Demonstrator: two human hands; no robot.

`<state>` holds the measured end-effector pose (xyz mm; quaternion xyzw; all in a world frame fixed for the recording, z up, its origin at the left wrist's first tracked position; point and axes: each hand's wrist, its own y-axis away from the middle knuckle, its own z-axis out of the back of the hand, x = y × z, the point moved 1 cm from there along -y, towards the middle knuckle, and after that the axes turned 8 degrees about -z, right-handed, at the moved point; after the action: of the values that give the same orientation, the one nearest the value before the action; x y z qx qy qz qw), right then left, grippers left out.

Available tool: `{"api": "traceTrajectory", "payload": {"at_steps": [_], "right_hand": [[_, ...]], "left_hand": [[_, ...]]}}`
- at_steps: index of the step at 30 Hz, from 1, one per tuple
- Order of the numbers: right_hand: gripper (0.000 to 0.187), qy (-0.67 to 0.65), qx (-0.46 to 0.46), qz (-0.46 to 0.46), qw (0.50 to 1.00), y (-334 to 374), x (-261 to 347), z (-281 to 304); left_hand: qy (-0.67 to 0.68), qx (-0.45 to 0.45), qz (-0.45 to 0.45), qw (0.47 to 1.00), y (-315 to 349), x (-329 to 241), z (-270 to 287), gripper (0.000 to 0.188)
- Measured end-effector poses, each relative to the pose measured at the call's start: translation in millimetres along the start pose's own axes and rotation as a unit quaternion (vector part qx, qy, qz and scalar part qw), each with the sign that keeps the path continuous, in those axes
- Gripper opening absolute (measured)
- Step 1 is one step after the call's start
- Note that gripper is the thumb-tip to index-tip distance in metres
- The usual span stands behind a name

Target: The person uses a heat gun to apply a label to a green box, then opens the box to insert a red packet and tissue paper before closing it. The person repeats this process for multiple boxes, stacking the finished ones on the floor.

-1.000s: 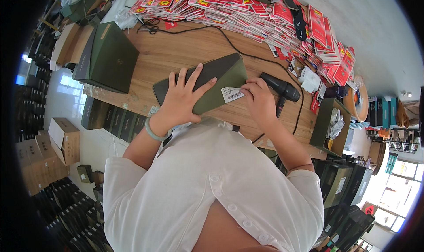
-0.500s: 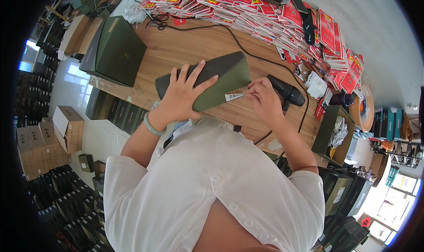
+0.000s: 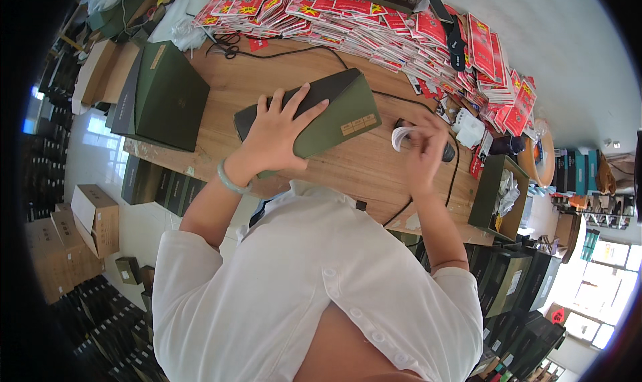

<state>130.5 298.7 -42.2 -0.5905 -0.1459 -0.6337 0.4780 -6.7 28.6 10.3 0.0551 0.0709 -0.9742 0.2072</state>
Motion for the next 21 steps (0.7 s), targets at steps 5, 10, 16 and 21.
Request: {"api": "traceTrajectory", "payload": {"at_steps": [5,10,16,21], "right_hand": [[0.028,-0.041,-0.074,-0.012,0.996,-6.8,36.1,-11.4],[0.041,-0.034,-0.065,-0.100,0.992,-0.2,62.9,-68.8],[0.041,-0.073,-0.035,-0.088,0.993,19.5,74.7,-137.8],[0.036,-0.077,0.016,-0.175,0.981,32.7,92.3,-202.4]], "left_hand": [[0.031,-0.037,-0.016,0.999,-36.0,29.0,-9.3,0.109],[0.207,-0.319,-0.105,0.919,-85.8,63.6,-24.1,0.066],[0.087,-0.402,0.125,0.903,39.0,179.5,47.0,0.069],[-0.145,-0.112,0.465,0.866,173.0,295.8,61.2,0.127]]}}
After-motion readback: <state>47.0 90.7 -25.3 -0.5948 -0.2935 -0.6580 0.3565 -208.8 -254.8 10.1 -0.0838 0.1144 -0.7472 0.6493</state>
